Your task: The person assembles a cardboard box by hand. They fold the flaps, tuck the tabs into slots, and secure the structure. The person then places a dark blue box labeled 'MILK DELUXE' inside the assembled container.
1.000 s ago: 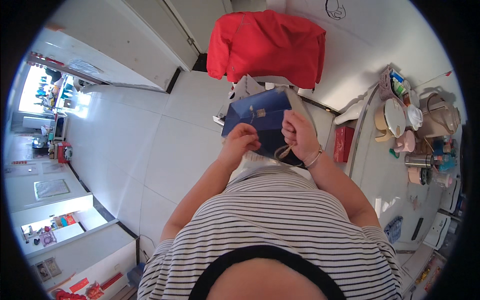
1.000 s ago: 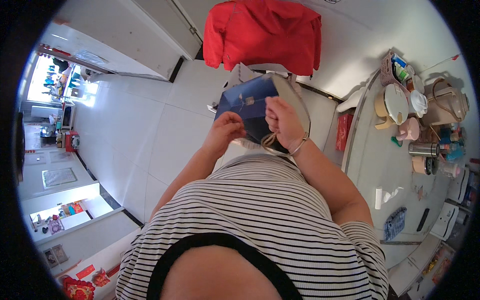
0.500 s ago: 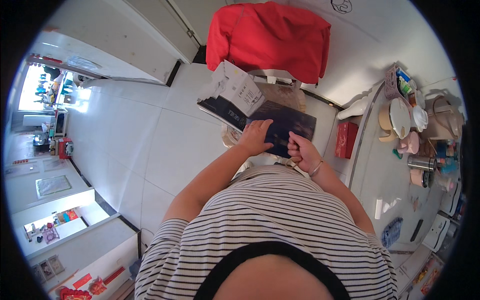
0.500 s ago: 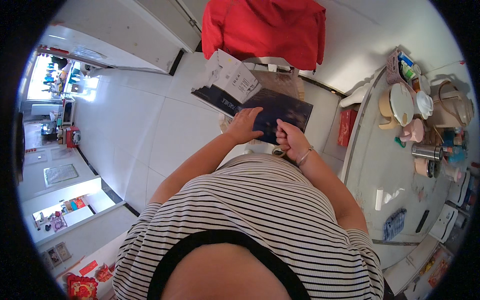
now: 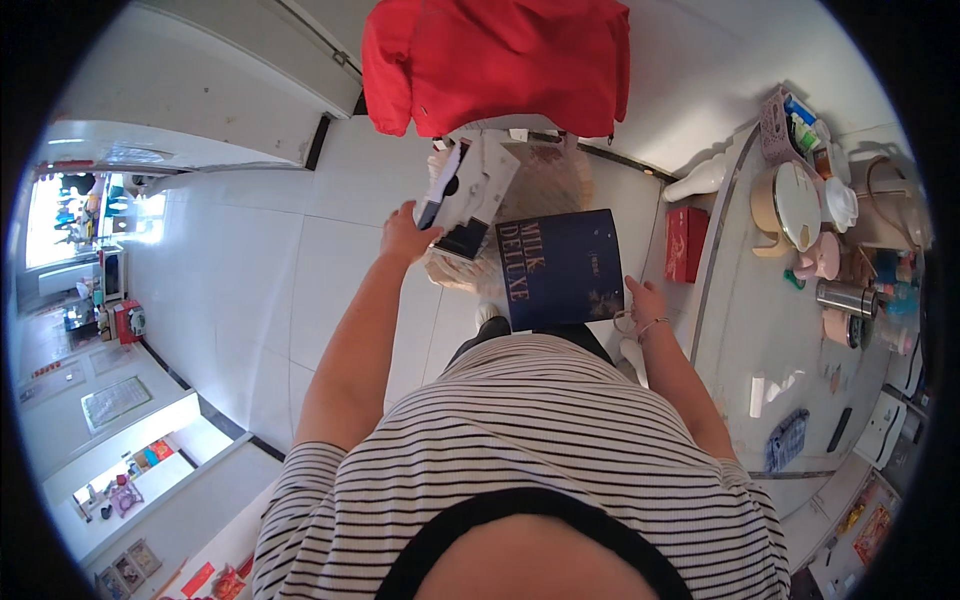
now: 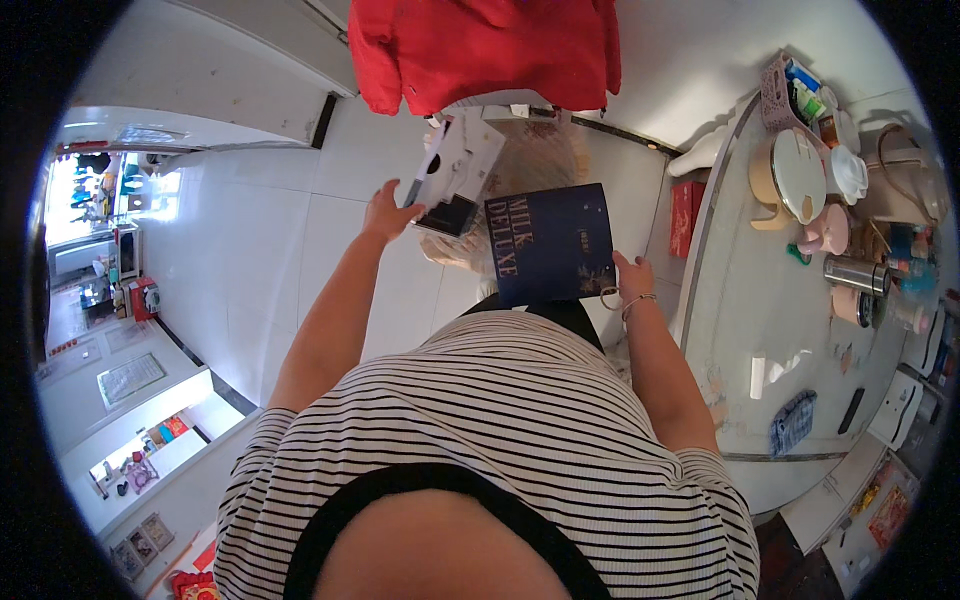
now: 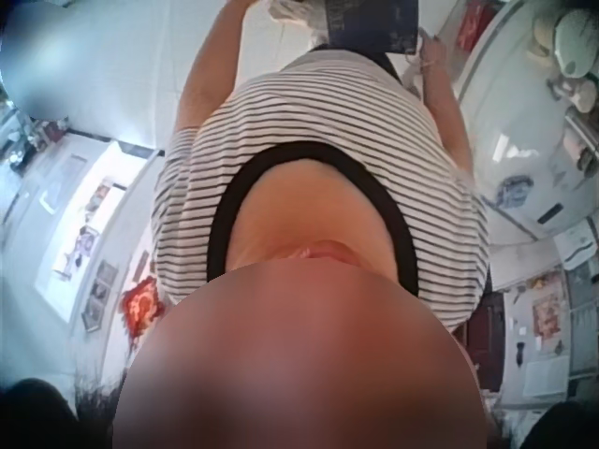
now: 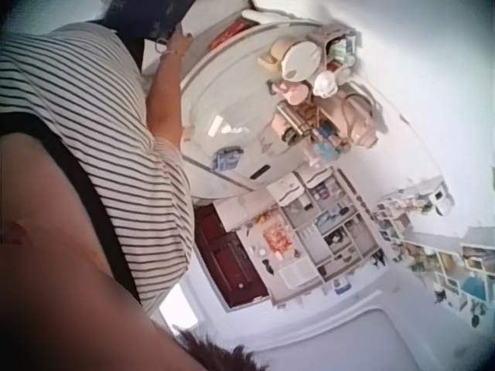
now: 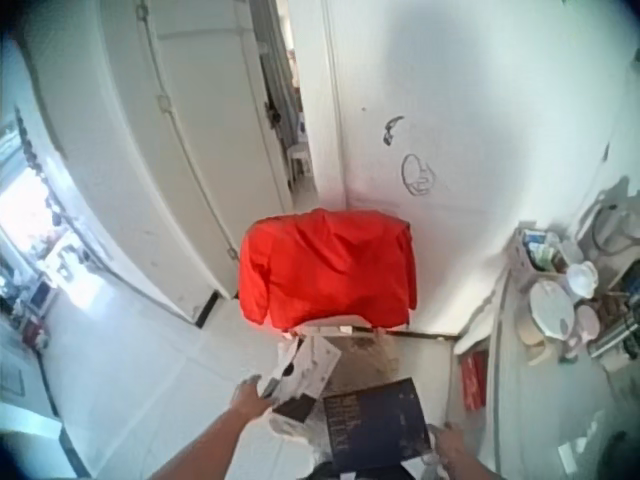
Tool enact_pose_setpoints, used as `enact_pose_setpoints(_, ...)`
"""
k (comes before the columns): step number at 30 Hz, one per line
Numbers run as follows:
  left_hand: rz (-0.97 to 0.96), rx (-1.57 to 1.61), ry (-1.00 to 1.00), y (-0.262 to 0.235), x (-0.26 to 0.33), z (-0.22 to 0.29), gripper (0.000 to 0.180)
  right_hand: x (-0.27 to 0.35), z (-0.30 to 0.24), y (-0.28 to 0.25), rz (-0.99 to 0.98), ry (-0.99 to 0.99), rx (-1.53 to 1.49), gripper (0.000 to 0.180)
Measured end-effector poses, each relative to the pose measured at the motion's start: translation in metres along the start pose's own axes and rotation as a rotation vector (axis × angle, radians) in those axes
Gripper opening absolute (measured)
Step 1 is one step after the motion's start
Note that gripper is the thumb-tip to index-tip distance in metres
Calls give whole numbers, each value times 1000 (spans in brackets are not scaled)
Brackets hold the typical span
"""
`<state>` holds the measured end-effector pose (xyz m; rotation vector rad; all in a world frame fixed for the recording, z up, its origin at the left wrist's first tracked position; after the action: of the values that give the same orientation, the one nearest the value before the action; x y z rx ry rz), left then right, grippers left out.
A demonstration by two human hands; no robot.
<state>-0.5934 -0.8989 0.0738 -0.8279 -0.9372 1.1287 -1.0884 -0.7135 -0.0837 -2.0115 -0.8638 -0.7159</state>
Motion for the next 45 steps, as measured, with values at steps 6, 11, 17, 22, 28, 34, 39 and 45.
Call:
enact_pose_setpoints(6,99,239,-57,22,22,-8,75,42,23,18,-284,234,257,85)
enact_pose_setpoints(11,284,90,29,-14,40,6,69,20,35,29,-255,202,188,87)
enact_pose_setpoints(17,284,137,205,-29,62,47,45,-14,42,37,-276,241,446,43)
enact_pose_setpoints(22,161,452,228,5,73,79,31,84,-71,42,-210,-470,735,25)
enact_pose_setpoints(28,-29,803,372,35,51,184,38,231,-130,56,-130,-993,738,11)
enact_pose_setpoints(34,-272,325,566,96,52,210,42,214,-62,127,-381,-819,913,16)
enact_pose_setpoints(39,-313,180,519,130,66,161,43,216,-66,98,-421,-1004,573,21)
enact_pose_setpoints(45,-222,356,464,137,57,157,42,146,-125,35,-172,-660,501,35)
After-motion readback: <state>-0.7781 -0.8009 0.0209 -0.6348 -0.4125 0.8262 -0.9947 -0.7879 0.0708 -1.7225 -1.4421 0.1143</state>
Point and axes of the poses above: each hand's wrist, its own x-axis away from the middle knuckle, its own y-axis out of the palm, z = x × y, the point moved 9 cm from there along -x, towards the middle knuckle, and after that the axes turned 15 degrees about y, right-handed, at the moved point
